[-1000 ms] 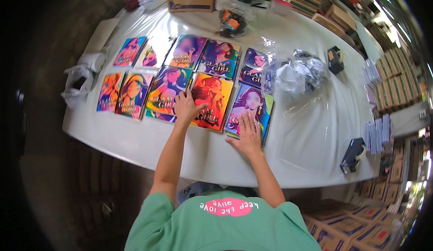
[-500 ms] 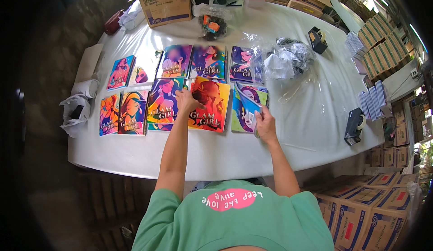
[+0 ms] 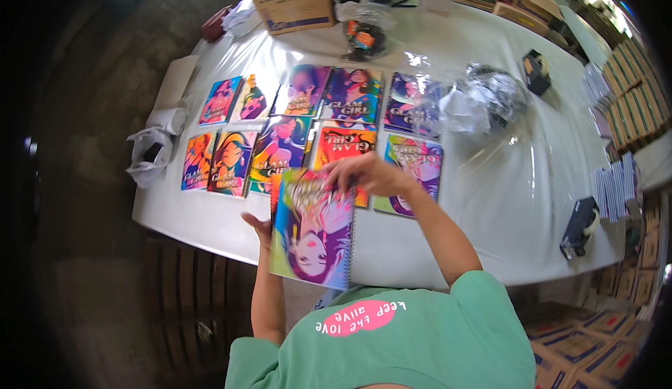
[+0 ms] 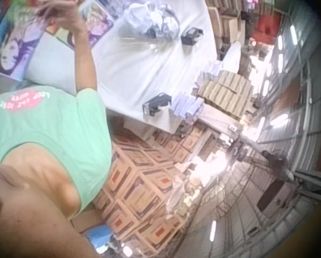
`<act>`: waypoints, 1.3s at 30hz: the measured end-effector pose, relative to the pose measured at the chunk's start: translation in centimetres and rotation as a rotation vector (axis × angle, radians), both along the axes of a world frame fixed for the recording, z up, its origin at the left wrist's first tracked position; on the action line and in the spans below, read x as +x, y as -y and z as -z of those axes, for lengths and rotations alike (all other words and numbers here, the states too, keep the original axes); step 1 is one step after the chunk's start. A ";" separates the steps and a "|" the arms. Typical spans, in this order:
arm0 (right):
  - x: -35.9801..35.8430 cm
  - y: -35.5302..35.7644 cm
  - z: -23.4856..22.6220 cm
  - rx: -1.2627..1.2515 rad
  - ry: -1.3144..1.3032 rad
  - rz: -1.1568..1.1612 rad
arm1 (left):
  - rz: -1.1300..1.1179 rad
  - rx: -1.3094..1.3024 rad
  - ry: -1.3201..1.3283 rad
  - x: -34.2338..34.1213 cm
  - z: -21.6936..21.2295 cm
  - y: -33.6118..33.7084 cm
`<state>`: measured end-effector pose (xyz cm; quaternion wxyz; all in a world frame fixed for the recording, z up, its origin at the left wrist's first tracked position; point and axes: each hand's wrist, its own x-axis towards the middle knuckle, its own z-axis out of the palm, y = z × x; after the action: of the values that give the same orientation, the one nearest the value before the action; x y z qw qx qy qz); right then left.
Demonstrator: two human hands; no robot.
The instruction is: The person sorts a variety of spiral-bound notebooks by cover design, stacks them together, and then places a stack into a clear plastic bag, securing the bag with adhesive tape.
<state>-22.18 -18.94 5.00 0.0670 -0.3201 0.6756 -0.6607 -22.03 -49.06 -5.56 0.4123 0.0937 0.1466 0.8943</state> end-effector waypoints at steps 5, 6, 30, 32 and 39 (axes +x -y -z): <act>-0.8 4.2 8.9 0.402 -0.083 0.626 | -0.128 -0.759 0.020 6.3 -1.6 3.7; -1.0 4.2 10.6 0.460 -0.106 0.917 | -0.249 -0.738 0.015 7.5 -1.5 4.5; -9.1 11.1 4.9 1.172 0.024 0.110 | -0.228 -0.776 0.131 -2.2 -0.3 19.2; -9.8 18.2 6.6 1.190 -0.197 0.336 | -0.245 -0.771 0.161 -2.1 -0.3 19.3; -8.4 18.9 13.0 1.028 -0.487 0.687 | -0.226 -0.728 0.236 -1.0 0.6 22.2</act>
<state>-30.53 -37.80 -8.00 -0.1578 -0.1542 0.9642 -0.1470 -23.07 -71.29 -6.20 0.3314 -0.1789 0.4151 0.8282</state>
